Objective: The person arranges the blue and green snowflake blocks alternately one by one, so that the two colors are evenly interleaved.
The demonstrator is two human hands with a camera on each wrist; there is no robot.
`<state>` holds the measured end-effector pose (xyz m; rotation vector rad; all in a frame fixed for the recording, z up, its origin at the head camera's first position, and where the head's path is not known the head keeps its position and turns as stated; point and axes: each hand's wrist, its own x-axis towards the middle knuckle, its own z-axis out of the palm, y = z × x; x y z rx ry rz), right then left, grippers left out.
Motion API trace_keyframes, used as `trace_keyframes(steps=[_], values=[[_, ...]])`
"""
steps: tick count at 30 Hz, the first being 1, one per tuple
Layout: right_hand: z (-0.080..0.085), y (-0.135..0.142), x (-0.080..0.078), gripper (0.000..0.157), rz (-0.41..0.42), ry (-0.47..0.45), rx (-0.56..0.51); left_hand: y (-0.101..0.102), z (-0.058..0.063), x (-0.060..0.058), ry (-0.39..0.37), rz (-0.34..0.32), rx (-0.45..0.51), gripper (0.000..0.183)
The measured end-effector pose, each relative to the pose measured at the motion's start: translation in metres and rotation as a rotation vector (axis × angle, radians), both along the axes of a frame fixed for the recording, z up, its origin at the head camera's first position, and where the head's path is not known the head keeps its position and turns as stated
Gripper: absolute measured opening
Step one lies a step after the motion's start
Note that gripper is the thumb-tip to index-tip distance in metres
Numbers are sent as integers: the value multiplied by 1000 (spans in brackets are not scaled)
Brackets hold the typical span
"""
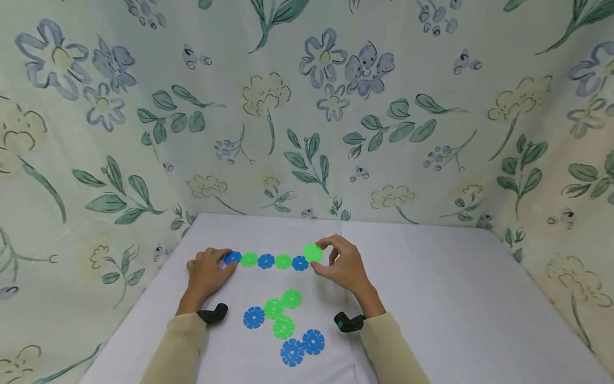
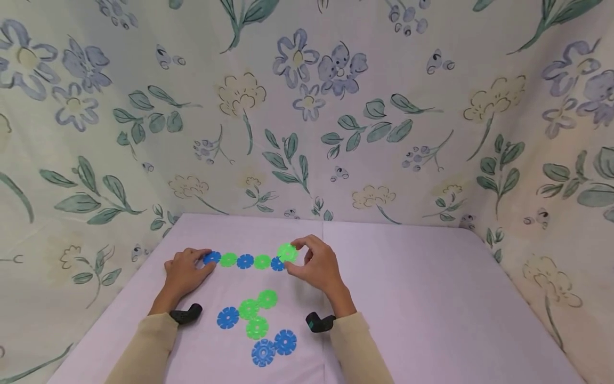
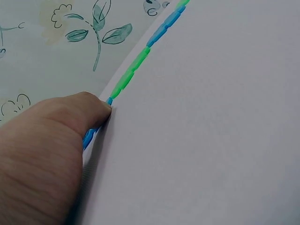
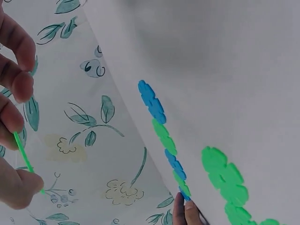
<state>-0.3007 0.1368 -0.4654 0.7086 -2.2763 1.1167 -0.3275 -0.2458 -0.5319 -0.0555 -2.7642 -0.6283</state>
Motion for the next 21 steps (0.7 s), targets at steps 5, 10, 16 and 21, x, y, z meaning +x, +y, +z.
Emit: trace_keyframes(steps=[5, 10, 16, 21], values=[[-9, -4, -5, 40, -130, -47, -20, -2, 0, 0, -4, 0, 7, 51], [-18, -4, -9, 40, -207, -109, -24, -1, 0, -1, -8, 1, 4, 51], [-25, -5, -12, 40, -294, -175, -17, -1, 2, -2, -4, -3, -5, 51], [-32, -7, -17, 40, -322, -227, 2, -2, 2, 0, -20, 2, -4, 52]])
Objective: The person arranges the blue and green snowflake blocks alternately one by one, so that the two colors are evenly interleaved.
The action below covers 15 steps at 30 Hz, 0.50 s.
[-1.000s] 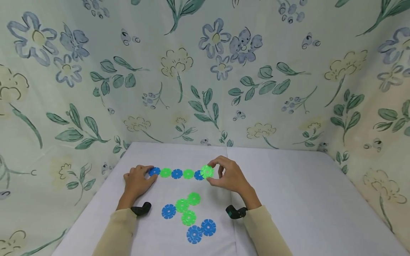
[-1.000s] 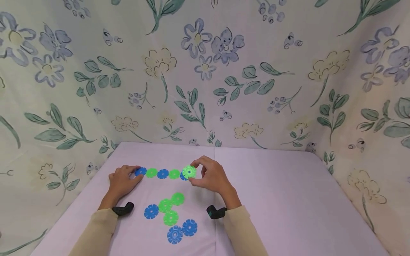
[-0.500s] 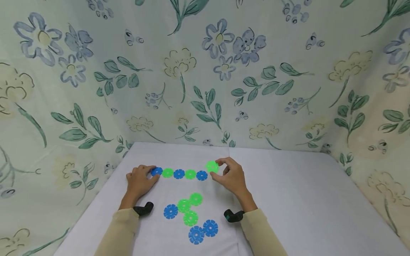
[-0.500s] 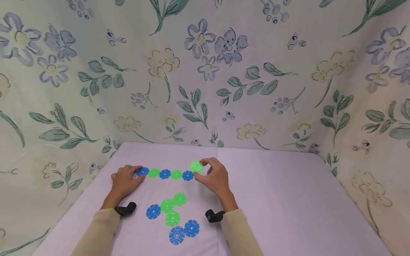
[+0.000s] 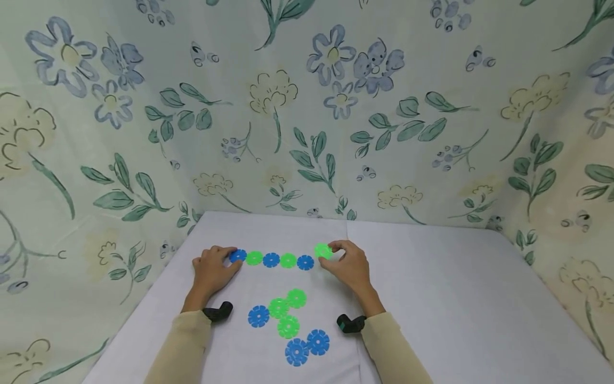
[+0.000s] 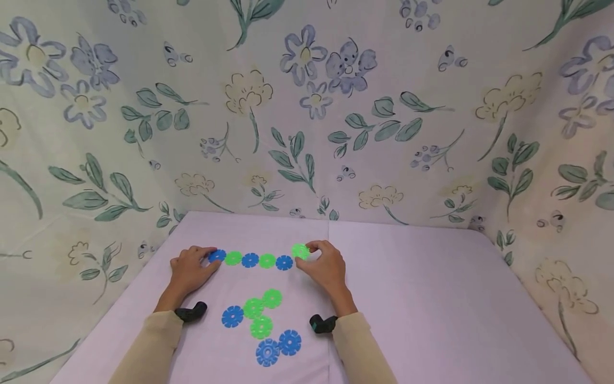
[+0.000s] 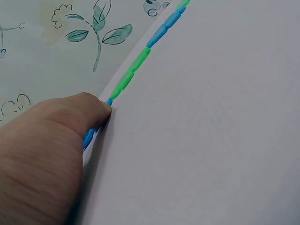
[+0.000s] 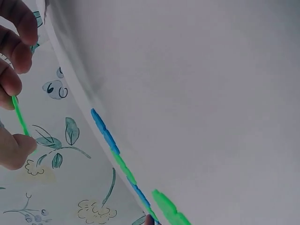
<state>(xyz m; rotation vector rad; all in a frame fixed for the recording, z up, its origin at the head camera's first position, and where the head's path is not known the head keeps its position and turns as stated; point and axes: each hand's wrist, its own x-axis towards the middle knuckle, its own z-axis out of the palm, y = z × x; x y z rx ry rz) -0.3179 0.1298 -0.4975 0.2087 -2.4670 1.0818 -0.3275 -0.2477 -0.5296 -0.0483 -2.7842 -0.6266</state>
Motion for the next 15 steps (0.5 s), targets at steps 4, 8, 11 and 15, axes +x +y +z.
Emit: trace_keyframes(steps=[4, 8, 11, 15], values=[[-6, -2, -4, 41, 3, -72, 26, -2, 0, 1, 5, 21, -3, 52], [-9, -2, -4, 41, -14, -128, 31, -3, -1, 0, 8, 15, -2, 52], [-10, 0, -4, 40, -25, -159, 34, -1, -1, -1, 5, 2, -2, 52], [-12, 3, -5, 41, -9, -192, 54, 1, -1, -1, 0, 2, -5, 51]])
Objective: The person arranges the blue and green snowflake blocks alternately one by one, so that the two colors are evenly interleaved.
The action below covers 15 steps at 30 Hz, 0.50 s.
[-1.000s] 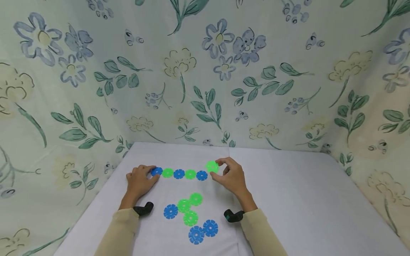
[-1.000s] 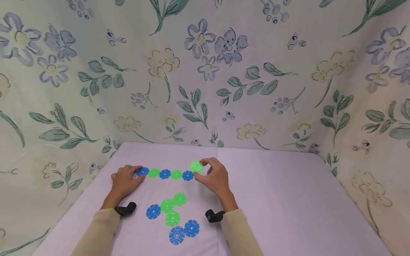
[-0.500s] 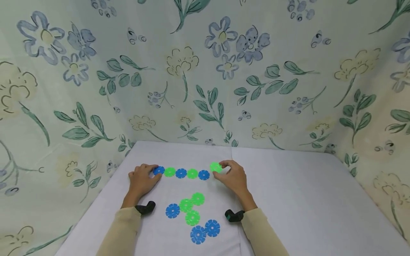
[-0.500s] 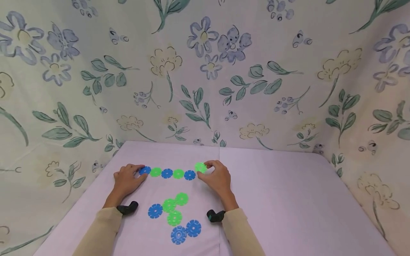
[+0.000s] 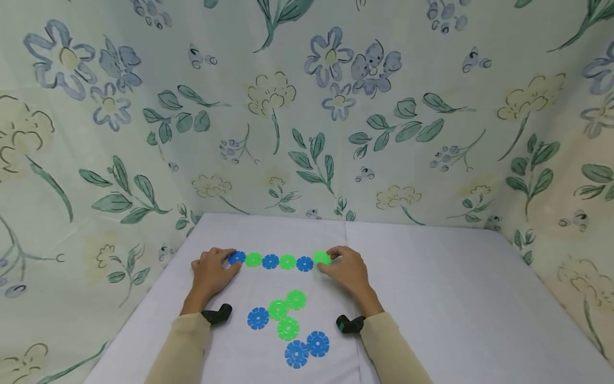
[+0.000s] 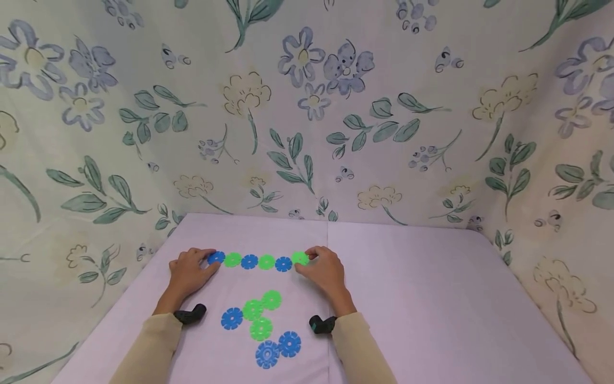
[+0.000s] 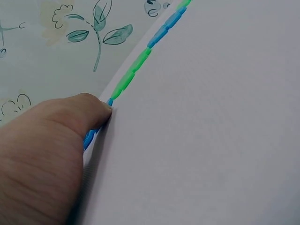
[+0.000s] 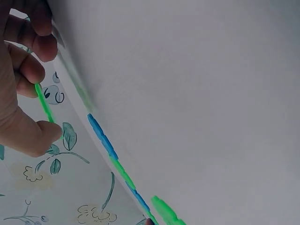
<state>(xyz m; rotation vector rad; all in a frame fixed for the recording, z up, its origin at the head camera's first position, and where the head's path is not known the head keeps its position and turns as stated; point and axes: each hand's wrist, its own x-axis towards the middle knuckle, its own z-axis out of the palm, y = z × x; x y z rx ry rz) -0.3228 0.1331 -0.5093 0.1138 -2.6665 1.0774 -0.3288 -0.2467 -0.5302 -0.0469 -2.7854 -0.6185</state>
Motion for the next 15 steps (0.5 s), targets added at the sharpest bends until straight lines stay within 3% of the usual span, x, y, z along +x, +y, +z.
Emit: trace_keyframes(steps=[15], values=[[2, 1, 2, 41, 55, -44, 75, -1, -1, 1, 15, -16, 9, 51]])
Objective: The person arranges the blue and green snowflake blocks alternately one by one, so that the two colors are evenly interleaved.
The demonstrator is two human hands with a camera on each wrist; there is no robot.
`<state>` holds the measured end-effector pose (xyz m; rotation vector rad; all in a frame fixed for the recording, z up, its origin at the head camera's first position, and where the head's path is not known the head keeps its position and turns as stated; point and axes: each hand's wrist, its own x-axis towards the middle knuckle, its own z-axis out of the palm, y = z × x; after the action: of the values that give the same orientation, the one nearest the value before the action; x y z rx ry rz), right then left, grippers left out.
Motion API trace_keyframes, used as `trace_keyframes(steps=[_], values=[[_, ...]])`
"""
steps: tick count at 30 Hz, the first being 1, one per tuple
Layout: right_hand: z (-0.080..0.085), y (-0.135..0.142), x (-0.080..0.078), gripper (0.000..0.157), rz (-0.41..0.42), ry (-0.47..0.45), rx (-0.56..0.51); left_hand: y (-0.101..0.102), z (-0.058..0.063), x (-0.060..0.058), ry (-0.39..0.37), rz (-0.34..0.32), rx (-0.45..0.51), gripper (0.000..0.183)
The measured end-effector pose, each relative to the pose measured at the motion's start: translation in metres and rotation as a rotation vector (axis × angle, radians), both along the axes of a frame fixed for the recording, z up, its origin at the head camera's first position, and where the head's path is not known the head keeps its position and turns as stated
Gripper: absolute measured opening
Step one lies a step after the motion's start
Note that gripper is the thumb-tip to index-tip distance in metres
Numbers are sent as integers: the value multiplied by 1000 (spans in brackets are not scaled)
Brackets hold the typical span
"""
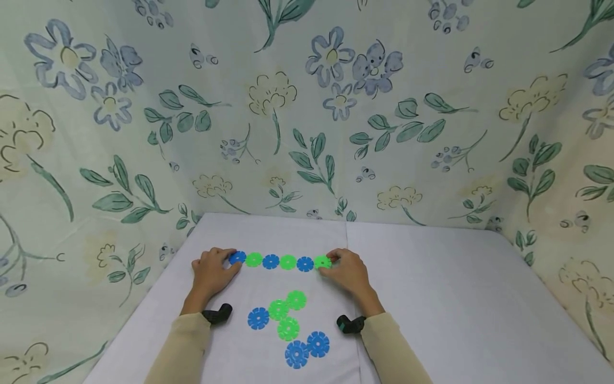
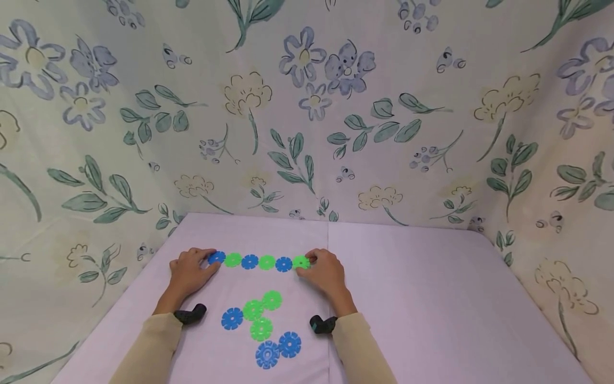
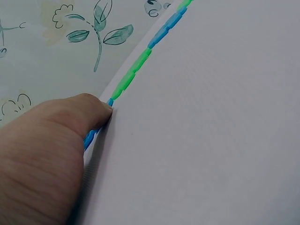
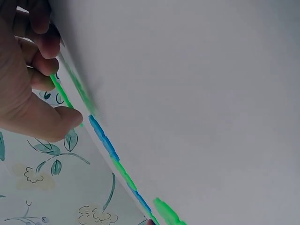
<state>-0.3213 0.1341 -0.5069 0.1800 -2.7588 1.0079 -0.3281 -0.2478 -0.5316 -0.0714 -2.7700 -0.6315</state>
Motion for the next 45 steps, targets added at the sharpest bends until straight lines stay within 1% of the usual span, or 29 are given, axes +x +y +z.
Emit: trace_keyframes(steps=[11, 19, 26, 31, 38, 42, 45], values=[[-7, -1, -3, 41, -15, -10, 78, 0, 0, 1, -13, 3, 2, 51], [-7, 0, -2, 41, -12, -23, 80, 2, 0, 3, -15, 5, 6, 51], [-8, 0, -2, 43, 0, -28, 116, 3, 0, 4, -8, 2, 4, 51], [-5, 1, 0, 44, 19, -35, 141, 3, 1, 2, -9, 0, 1, 52], [0, 3, 2, 46, 30, -56, 127, 3, 3, 1, -11, -8, 8, 52], [0, 3, 3, 49, 40, -56, 130, 2, 2, 0, -7, -2, 7, 51], [-1, 3, 3, 51, 46, -60, 110, 1, 0, 0, -6, 5, 4, 51]])
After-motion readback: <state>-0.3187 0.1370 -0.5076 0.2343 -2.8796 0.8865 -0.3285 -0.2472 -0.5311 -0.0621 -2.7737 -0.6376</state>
